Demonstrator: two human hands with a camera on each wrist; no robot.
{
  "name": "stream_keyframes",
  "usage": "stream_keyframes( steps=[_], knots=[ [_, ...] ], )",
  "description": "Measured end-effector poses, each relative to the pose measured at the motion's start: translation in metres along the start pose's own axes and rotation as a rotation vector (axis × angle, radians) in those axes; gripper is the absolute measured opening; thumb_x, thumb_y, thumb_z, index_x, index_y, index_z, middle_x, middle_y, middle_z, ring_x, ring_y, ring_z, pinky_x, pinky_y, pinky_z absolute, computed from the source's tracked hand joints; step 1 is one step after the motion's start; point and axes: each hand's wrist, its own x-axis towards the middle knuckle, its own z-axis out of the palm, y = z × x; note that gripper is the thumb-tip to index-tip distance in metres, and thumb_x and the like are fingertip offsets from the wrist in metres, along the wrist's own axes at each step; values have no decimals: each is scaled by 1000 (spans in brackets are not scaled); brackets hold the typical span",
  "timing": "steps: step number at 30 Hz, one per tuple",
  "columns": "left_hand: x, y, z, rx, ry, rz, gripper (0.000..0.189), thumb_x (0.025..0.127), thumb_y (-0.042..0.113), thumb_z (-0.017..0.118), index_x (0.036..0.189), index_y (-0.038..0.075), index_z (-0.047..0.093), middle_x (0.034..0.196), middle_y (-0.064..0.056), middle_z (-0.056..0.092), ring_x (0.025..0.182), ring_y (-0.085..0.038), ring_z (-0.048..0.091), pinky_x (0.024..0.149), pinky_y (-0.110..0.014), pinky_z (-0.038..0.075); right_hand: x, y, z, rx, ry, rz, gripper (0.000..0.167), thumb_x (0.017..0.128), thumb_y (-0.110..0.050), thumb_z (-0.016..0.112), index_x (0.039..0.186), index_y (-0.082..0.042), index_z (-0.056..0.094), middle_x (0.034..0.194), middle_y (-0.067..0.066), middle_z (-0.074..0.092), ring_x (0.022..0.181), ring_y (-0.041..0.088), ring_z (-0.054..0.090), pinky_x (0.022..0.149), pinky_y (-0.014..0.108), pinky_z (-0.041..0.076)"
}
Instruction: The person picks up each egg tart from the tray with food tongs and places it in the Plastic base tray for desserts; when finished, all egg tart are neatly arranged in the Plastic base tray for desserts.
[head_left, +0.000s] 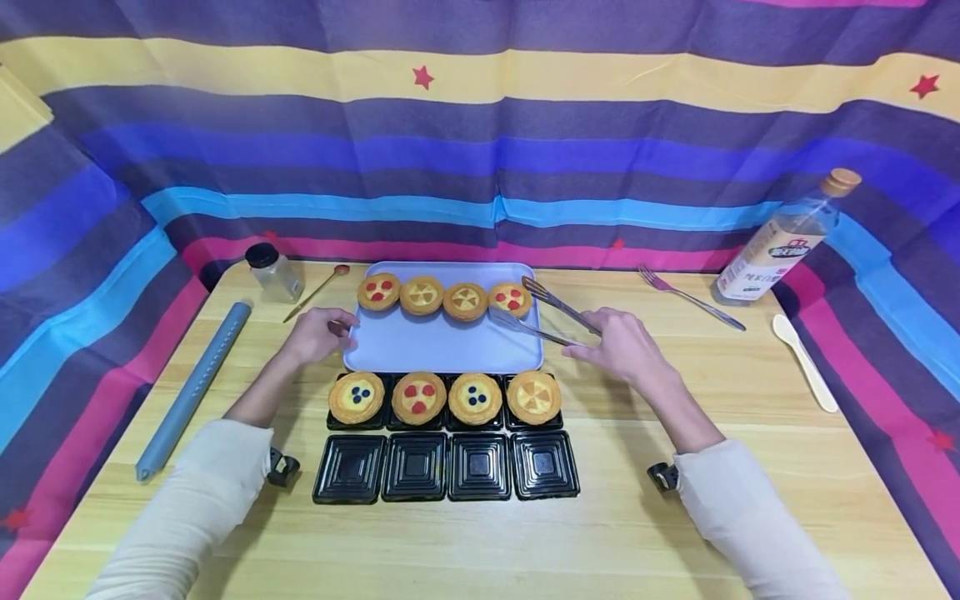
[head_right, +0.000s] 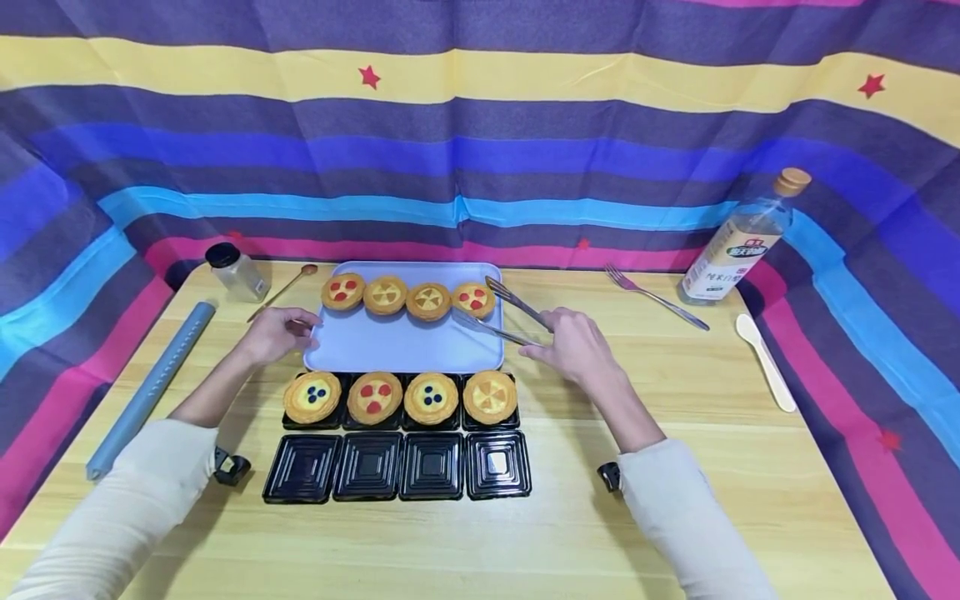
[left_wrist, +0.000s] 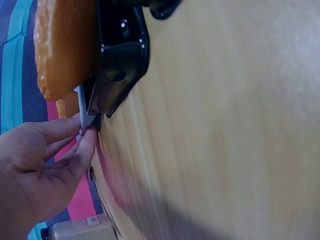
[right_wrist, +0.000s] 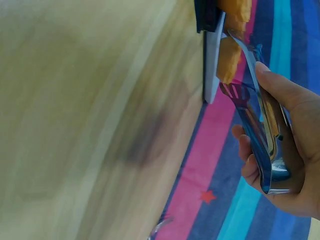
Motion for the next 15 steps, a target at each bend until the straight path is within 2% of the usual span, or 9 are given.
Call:
stream_keyframes(
  steps=[8, 15],
  knots=[
    [-1, 1, 2, 7, 10, 10, 31, 82, 5, 69, 112, -3, 65, 96, -21, 69, 88, -29, 65, 65, -26, 49, 1, 3, 5, -13, 32, -24, 66, 79, -42, 74, 125, 1, 58, 117, 24, 64, 106, 43, 60, 91, 52, 48],
    [-1, 1, 1, 9, 7, 10, 32, 82, 5, 69, 112, -3, 65, 96, -21, 69, 89, -30, 65, 66, -28, 51, -9, 4, -2, -30, 73, -54, 63, 80, -42, 73, 124, 1, 59, 116, 24, 65, 104, 42, 62, 90, 52, 48]
  ],
)
